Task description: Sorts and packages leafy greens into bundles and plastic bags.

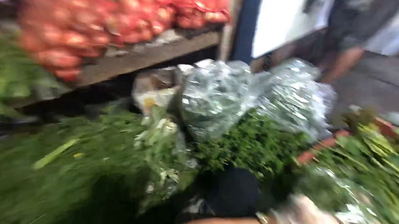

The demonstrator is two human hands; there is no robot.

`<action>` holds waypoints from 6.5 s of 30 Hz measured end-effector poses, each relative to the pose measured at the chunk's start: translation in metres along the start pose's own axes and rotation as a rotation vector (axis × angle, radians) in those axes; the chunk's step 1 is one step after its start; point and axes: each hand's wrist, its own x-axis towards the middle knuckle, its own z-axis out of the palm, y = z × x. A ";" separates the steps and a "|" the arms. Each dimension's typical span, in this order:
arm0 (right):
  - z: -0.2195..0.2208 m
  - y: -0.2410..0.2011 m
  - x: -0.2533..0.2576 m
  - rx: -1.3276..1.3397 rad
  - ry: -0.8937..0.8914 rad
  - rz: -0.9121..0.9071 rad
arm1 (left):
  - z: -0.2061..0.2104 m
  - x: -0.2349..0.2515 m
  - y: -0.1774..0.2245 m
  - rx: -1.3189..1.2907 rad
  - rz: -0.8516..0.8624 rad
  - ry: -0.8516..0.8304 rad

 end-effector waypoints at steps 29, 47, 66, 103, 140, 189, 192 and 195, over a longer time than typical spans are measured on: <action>-0.043 0.105 0.020 0.320 1.081 -0.178 | 0.052 -0.006 -0.008 0.013 0.284 0.179; -0.069 0.063 0.010 -0.460 0.180 0.278 | 0.003 0.060 0.019 0.051 -0.092 -0.506; -0.111 -0.030 -0.114 -0.962 0.289 -0.103 | -0.049 0.115 0.049 -0.341 0.327 -0.440; -0.054 0.024 0.052 -0.330 0.113 -0.109 | -0.080 0.133 -0.042 0.090 0.808 -0.518; 0.004 0.061 0.069 0.752 0.415 -0.326 | -0.037 0.037 -0.098 -1.197 -0.121 0.037; -0.040 0.072 0.036 0.571 0.372 0.144 | -0.016 0.074 -0.063 0.075 0.773 -0.065; -0.043 0.075 0.037 0.622 0.309 0.115 | -0.032 0.075 -0.046 0.187 0.434 -0.297; -0.044 0.085 0.035 0.603 0.210 -0.028 | -0.052 0.093 -0.027 0.005 -0.137 -0.731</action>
